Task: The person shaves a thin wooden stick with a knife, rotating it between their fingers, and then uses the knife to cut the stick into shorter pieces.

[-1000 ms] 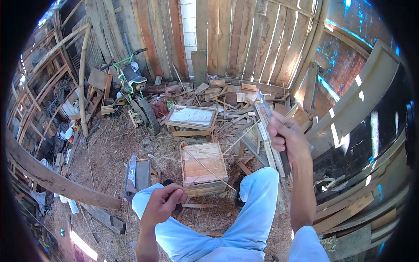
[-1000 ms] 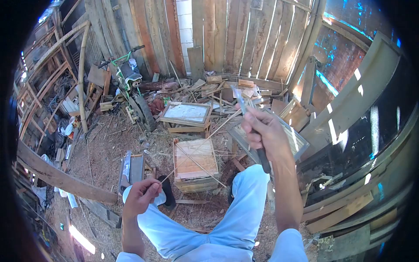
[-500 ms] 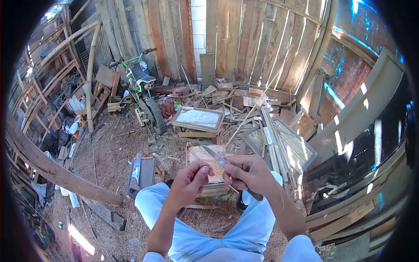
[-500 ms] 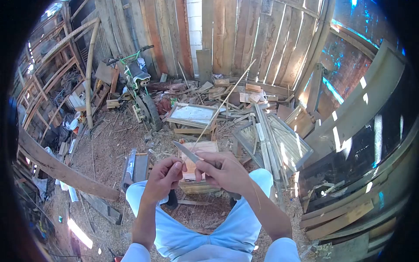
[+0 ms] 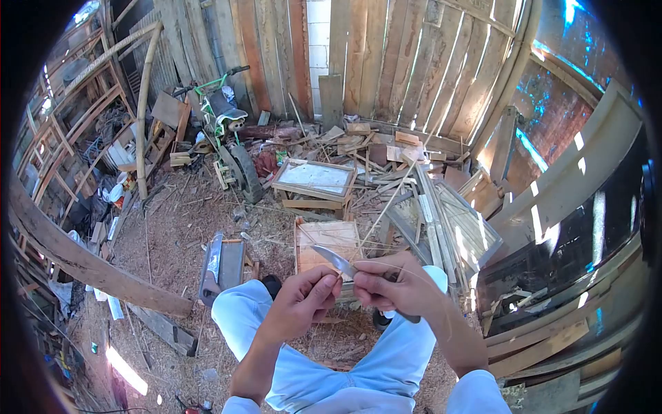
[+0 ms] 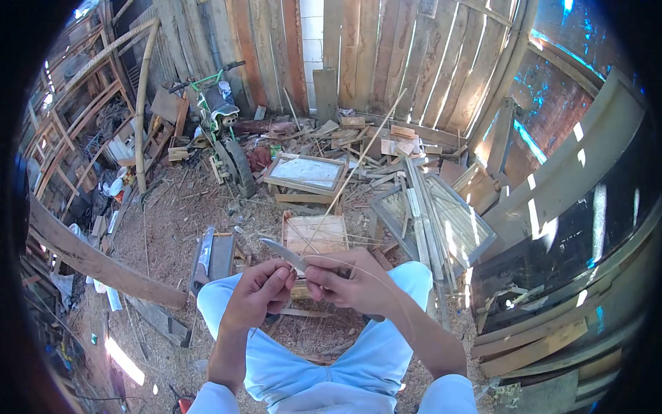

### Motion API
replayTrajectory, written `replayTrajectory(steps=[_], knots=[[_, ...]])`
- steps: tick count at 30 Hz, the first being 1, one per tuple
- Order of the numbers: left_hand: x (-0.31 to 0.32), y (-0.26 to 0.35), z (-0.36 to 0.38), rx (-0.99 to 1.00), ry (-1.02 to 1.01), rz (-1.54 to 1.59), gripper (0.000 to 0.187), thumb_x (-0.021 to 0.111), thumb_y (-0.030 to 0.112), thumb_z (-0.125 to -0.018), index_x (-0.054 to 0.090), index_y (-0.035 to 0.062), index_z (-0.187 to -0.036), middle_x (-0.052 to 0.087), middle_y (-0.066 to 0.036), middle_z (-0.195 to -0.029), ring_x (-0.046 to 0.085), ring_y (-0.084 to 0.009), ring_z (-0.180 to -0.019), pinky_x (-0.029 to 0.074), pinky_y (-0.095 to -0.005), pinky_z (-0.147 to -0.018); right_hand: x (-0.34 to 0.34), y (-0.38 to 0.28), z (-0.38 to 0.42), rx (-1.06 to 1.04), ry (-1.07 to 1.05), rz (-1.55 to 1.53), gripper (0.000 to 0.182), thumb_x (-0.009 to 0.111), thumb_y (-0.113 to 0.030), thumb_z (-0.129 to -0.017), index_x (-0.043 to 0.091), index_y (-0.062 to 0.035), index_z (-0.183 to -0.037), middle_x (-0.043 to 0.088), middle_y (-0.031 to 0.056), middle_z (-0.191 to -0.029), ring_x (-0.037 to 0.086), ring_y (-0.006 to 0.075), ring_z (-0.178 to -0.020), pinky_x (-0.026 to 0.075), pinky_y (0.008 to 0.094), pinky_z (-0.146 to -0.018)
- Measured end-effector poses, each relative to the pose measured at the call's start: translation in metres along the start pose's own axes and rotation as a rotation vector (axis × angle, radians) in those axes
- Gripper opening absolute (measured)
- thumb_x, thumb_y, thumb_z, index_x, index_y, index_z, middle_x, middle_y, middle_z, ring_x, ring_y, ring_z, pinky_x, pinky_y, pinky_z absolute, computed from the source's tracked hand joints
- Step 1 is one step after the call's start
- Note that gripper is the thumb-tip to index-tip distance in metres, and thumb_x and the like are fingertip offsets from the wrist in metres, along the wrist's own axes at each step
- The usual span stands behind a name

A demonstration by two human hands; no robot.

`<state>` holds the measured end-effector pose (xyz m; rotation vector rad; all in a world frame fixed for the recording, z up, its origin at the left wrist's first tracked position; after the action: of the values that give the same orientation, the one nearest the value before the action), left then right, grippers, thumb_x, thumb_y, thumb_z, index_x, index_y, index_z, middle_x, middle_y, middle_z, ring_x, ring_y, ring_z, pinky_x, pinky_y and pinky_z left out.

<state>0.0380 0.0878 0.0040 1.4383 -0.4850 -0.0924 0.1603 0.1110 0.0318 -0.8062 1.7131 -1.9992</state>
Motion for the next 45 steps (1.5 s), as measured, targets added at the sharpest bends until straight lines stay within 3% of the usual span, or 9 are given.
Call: replayTrajectory(steps=[6, 8, 13, 16, 19, 24, 29, 37, 45], knots=[[0.007, 0.003, 0.003, -0.004, -0.081, 0.115, 0.024, 0.045, 0.025, -0.098, 0.052, 0.0054, -0.086, 0.032, 0.008, -0.060, 0.025, -0.0016, -0.048, 0.018, -0.0194, -0.041, -0.011, -0.016, 0.002, -0.013, 0.071, 0.045, 0.025, 0.054, -0.014, -0.094, 0.060, 0.0039, -0.110, 0.052, 0.0022, -0.067, 0.036, 0.0023, -0.047, 0.025, 0.0177, -0.040], [0.007, 0.002, 0.005, 0.010, -0.080, 0.127, 0.023, 0.047, 0.023, -0.098, 0.052, 0.0044, -0.086, 0.032, 0.008, -0.059, 0.023, -0.0017, -0.046, 0.016, -0.0197, -0.040, -0.033, -0.034, 0.007, -0.116, 0.238, -0.067, 0.020, 0.055, -0.016, -0.093, 0.063, -0.0002, -0.103, 0.052, -0.0005, -0.066, 0.036, 0.0023, -0.047, 0.027, 0.0180, -0.041], [0.006, -0.005, 0.004, -0.051, -0.107, 0.171, 0.024, 0.044, 0.025, -0.099, 0.051, 0.0051, -0.088, 0.032, 0.007, -0.061, 0.026, -0.0023, -0.048, 0.019, -0.0196, -0.041, -0.028, -0.017, 0.008, -0.069, 0.198, -0.001, 0.023, 0.054, -0.016, -0.093, 0.062, -0.0007, -0.109, 0.053, -0.0004, -0.066, 0.037, 0.0022, -0.047, 0.027, 0.0173, -0.041], [0.008, 0.000, 0.002, -0.032, -0.136, 0.201, 0.024, 0.044, 0.026, -0.099, 0.051, 0.0049, -0.088, 0.032, 0.007, -0.061, 0.026, -0.0023, -0.048, 0.019, -0.0195, -0.041, 0.007, 0.000, 0.005, 0.034, -0.040, 0.020, 0.026, 0.054, -0.014, -0.094, 0.060, -0.0007, -0.115, 0.057, 0.0010, -0.069, 0.041, 0.0024, -0.050, 0.029, 0.0181, -0.042], [0.008, -0.001, 0.002, -0.053, -0.123, 0.179, 0.024, 0.045, 0.026, -0.098, 0.050, 0.0047, -0.088, 0.032, 0.007, -0.060, 0.025, -0.0023, -0.049, 0.018, -0.0197, -0.040, 0.004, 0.002, 0.003, -0.006, -0.059, -0.064, 0.026, 0.054, -0.013, -0.094, 0.060, -0.0008, -0.116, 0.057, 0.0012, -0.069, 0.042, 0.0024, -0.051, 0.030, 0.0180, -0.043], [0.010, -0.002, 0.006, -0.064, -0.161, 0.224, 0.024, 0.046, 0.026, -0.098, 0.050, 0.0048, -0.087, 0.032, 0.007, -0.060, 0.025, -0.0019, -0.047, 0.017, -0.0202, -0.039, -0.015, -0.022, 0.006, -0.078, 0.072, 0.002, 0.019, 0.053, -0.012, -0.094, 0.062, 0.0015, -0.104, 0.055, 0.0008, -0.067, 0.041, 0.0024, -0.048, 0.028, 0.0186, -0.040], [0.011, -0.008, 0.010, -0.104, -0.231, 0.260, 0.024, 0.048, 0.028, -0.097, 0.050, 0.0053, -0.088, 0.032, 0.007, -0.060, 0.024, -0.0017, -0.045, 0.015, -0.0199, -0.039, -0.022, -0.026, 0.009, -0.097, 0.132, -0.013, 0.020, 0.052, -0.010, -0.094, 0.062, 0.0011, -0.107, 0.055, 0.0015, -0.067, 0.041, 0.0023, -0.049, 0.028, 0.0184, -0.040], [0.011, -0.014, 0.005, -0.132, -0.267, 0.444, 0.025, 0.055, 0.028, -0.092, 0.047, 0.0050, -0.087, 0.036, 0.004, -0.064, 0.024, -0.0015, -0.042, 0.017, -0.0177, -0.035, -0.011, -0.014, 0.006, -0.030, -0.013, -0.059, 0.025, 0.053, -0.013, -0.094, 0.060, 0.0014, -0.113, 0.054, 0.0006, -0.067, 0.038, 0.0021, -0.047, 0.026, 0.0187, -0.040], [0.010, -0.021, 0.011, -0.186, -0.295, 0.479, 0.026, 0.058, 0.027, -0.091, 0.046, 0.0035, -0.086, 0.037, 0.003, -0.065, 0.025, -0.0017, -0.042, 0.019, -0.0182, -0.035, -0.045, -0.047, 0.010, -0.173, 0.194, -0.081, 0.026, 0.050, -0.014, -0.095, 0.060, 0.0004, -0.115, 0.052, 0.0000, -0.066, 0.038, 0.0019, -0.046, 0.027, 0.0179, -0.039]])
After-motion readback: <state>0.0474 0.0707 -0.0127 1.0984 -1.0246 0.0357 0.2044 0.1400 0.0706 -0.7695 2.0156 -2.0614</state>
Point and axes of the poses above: each hand's wrist, its own z-axis away from the middle knuckle, its own x-axis out of the palm, y = z × x, the point moved 8 cm from there along -z, towards the middle knuckle
